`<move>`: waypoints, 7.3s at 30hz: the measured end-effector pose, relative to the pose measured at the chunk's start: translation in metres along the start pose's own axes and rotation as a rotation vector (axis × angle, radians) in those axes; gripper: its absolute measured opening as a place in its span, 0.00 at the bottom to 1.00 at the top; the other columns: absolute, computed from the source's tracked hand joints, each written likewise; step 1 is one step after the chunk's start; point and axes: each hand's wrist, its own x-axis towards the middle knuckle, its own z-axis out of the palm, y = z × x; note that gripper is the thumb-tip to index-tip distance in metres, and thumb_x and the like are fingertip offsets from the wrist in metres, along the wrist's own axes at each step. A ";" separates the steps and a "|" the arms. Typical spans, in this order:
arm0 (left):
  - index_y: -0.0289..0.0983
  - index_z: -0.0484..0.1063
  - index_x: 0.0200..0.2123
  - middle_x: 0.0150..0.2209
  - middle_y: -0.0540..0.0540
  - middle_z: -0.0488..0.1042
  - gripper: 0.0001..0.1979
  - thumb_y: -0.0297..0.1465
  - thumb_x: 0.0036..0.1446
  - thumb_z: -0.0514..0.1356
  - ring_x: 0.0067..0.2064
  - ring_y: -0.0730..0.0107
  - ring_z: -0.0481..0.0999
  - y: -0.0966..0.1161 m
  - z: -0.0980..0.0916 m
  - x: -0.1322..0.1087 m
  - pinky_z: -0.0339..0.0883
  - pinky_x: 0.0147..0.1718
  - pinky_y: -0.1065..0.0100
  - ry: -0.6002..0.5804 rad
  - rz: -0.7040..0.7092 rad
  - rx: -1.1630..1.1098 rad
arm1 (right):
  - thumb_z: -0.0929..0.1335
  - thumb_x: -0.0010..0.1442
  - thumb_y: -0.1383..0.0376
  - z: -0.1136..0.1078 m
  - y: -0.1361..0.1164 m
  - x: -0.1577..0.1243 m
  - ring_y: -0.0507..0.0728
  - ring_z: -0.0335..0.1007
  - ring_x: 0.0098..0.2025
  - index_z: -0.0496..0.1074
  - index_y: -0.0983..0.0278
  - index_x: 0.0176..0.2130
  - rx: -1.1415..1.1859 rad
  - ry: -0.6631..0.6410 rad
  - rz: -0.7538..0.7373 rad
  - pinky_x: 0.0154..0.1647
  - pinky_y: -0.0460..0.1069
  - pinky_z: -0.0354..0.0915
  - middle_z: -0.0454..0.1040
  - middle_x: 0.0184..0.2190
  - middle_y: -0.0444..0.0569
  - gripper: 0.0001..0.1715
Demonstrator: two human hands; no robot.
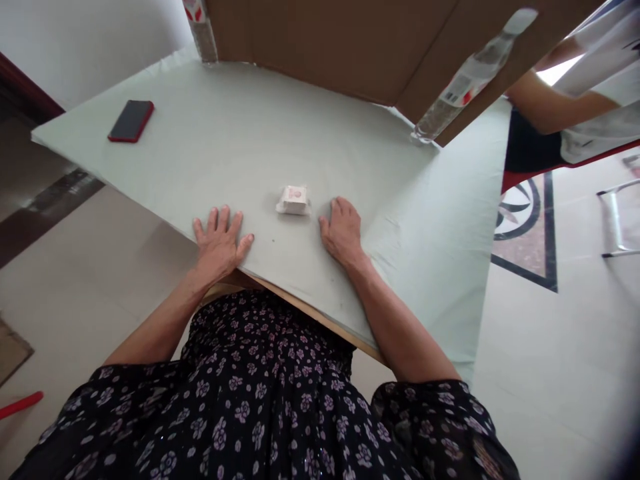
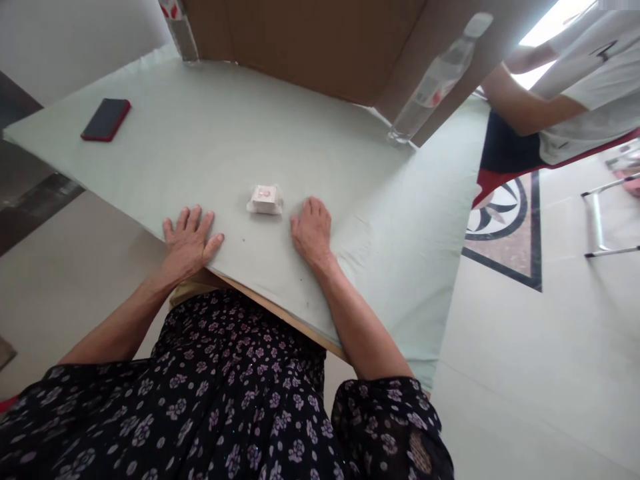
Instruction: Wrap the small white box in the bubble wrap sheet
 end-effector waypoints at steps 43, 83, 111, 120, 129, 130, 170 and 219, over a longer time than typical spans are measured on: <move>0.35 0.67 0.62 0.57 0.35 0.74 0.33 0.41 0.54 0.63 0.61 0.49 0.71 0.048 0.006 0.097 0.62 0.63 0.45 0.063 0.150 -0.937 | 0.76 0.55 0.51 -0.063 -0.033 0.036 0.68 0.65 0.65 0.58 0.55 0.68 0.369 -0.352 -0.083 0.59 0.64 0.69 0.61 0.69 0.58 0.49; 0.34 0.65 0.63 0.58 0.34 0.73 0.31 0.39 0.59 0.62 0.58 0.51 0.74 0.058 0.002 0.095 0.66 0.59 0.51 -0.042 0.302 -0.903 | 0.61 0.70 0.65 -0.026 -0.062 0.062 0.59 0.74 0.50 0.70 0.59 0.38 0.076 0.020 -0.418 0.53 0.57 0.61 0.81 0.46 0.53 0.10; 0.37 0.69 0.63 0.59 0.36 0.74 0.37 0.44 0.52 0.69 0.60 0.44 0.74 0.047 0.001 0.102 0.66 0.59 0.47 -0.500 0.130 -1.532 | 0.67 0.63 0.49 -0.067 -0.052 0.087 0.54 0.69 0.31 0.74 0.61 0.34 0.349 -0.142 0.101 0.35 0.50 0.66 0.77 0.30 0.46 0.19; 0.39 0.75 0.56 0.56 0.40 0.78 0.29 0.40 0.50 0.66 0.63 0.48 0.71 0.052 0.003 0.105 0.61 0.64 0.47 -0.347 0.044 -1.753 | 0.66 0.64 0.48 -0.069 -0.062 0.076 0.53 0.69 0.31 0.76 0.61 0.33 0.247 -0.465 0.042 0.33 0.49 0.61 0.78 0.29 0.44 0.21; 0.36 0.73 0.57 0.57 0.36 0.76 0.30 0.41 0.51 0.61 0.64 0.46 0.71 0.051 -0.002 0.105 0.62 0.63 0.44 -0.378 0.073 -1.771 | 0.71 0.59 0.54 -0.046 -0.079 0.084 0.56 0.70 0.31 0.72 0.61 0.39 -0.048 -0.357 0.017 0.33 0.50 0.59 0.79 0.33 0.49 0.15; 0.36 0.73 0.57 0.56 0.36 0.77 0.30 0.40 0.51 0.61 0.63 0.46 0.71 0.051 -0.002 0.105 0.62 0.63 0.44 -0.382 0.073 -1.786 | 0.68 0.61 0.58 -0.043 -0.075 0.086 0.56 0.69 0.31 0.72 0.61 0.37 -0.041 -0.352 0.032 0.33 0.50 0.58 0.78 0.32 0.48 0.09; 0.40 0.69 0.24 0.25 0.50 0.73 0.06 0.32 0.52 0.59 0.28 0.68 0.70 0.054 0.004 0.110 0.68 0.32 0.65 0.373 -0.074 -0.773 | 0.70 0.55 0.53 -0.032 -0.005 0.081 0.50 0.58 0.22 0.67 0.61 0.24 0.705 0.072 0.394 0.25 0.47 0.56 0.65 0.18 0.39 0.17; 0.31 0.50 0.70 0.72 0.27 0.53 0.48 0.48 0.55 0.64 0.74 0.40 0.49 0.046 0.005 0.079 0.45 0.70 0.45 -0.168 0.444 -0.302 | 0.71 0.58 0.53 -0.101 0.028 0.040 0.65 0.75 0.51 0.73 0.61 0.56 0.049 0.057 0.078 0.51 0.62 0.71 0.77 0.54 0.57 0.29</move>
